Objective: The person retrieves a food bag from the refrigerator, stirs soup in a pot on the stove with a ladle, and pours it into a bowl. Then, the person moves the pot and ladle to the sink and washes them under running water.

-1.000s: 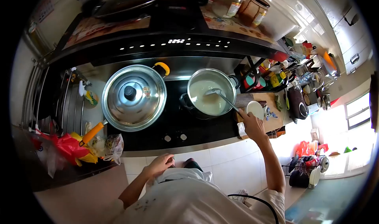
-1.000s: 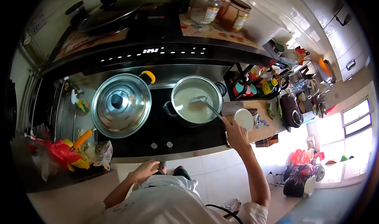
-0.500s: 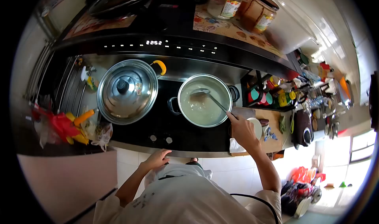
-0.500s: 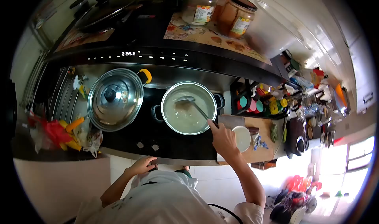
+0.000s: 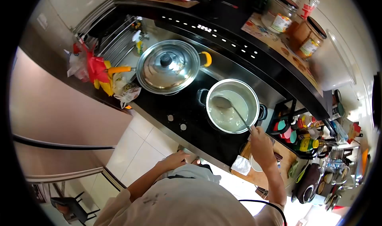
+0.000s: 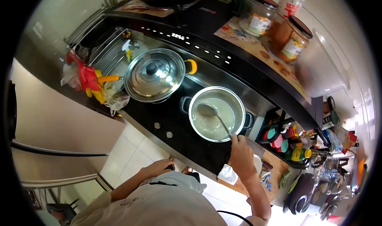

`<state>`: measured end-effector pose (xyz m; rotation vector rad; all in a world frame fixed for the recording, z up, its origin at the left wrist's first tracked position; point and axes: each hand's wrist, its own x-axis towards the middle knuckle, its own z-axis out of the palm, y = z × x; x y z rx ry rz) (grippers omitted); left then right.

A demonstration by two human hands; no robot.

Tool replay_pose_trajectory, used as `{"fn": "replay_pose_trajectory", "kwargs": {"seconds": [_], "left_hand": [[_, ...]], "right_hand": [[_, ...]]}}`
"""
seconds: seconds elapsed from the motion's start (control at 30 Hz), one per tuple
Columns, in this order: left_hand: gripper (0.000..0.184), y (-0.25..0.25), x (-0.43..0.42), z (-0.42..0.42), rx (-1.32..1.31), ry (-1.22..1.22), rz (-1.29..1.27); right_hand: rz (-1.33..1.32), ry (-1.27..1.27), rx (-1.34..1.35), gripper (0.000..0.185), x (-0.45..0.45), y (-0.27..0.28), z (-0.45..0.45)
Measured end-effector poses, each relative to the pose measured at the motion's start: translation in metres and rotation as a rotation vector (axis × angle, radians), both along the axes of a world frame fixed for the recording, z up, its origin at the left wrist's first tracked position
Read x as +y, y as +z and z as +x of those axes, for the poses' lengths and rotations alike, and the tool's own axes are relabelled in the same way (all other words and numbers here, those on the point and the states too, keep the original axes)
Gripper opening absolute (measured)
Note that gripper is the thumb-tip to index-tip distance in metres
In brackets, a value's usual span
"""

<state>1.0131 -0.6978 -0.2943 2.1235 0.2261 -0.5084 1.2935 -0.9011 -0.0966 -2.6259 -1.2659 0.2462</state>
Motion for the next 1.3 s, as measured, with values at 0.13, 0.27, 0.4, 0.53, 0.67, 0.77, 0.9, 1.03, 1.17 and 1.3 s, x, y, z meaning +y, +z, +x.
{"fn": "replay_pose_trajectory", "kwargs": {"seconds": [0.13, 0.27, 0.4, 0.53, 0.67, 0.77, 0.9, 1.03, 1.17, 1.3], "left_hand": [[0.038, -0.042, 0.010, -0.018, -0.018, 0.028, 0.005], [0.037, -0.046, 0.023, -0.017, -0.059, -0.009, 0.048], [0.040, -0.046, 0.027, -0.008, -0.086, -0.019, 0.108], [0.043, -0.023, 0.029, -0.003, -0.058, -0.020, 0.063], [0.044, -0.026, 0.034, -0.003, -0.050, -0.029, 0.069], [0.044, -0.040, 0.034, -0.008, -0.056, -0.039, 0.103], [0.044, -0.038, 0.033, -0.007, -0.030, -0.021, 0.060], [0.044, -0.043, 0.028, -0.005, -0.064, -0.035, 0.061], [0.043, -0.032, 0.030, -0.005, -0.048, -0.037, 0.077], [0.043, -0.032, 0.028, -0.006, -0.038, -0.058, 0.087]], "right_hand": [[0.264, 0.055, 0.247, 0.035, -0.015, 0.003, 0.008], [0.688, -0.161, 0.696, 0.023, -0.004, -0.010, 0.018], [0.833, -0.264, 0.574, 0.023, 0.016, -0.035, 0.013], [0.960, -0.273, 0.413, 0.016, 0.034, -0.069, 0.012], [0.902, -0.525, 0.618, 0.021, 0.032, -0.081, 0.007], [0.774, -0.471, 0.563, 0.026, 0.023, -0.075, 0.002], [0.731, -0.364, 0.373, 0.024, 0.024, -0.080, 0.002], [0.702, -0.285, 0.481, 0.020, 0.025, -0.065, -0.004], [0.652, -0.217, 0.548, 0.014, -0.004, -0.037, -0.004], [0.495, -0.177, 0.306, 0.016, 0.001, -0.014, -0.008]]}}
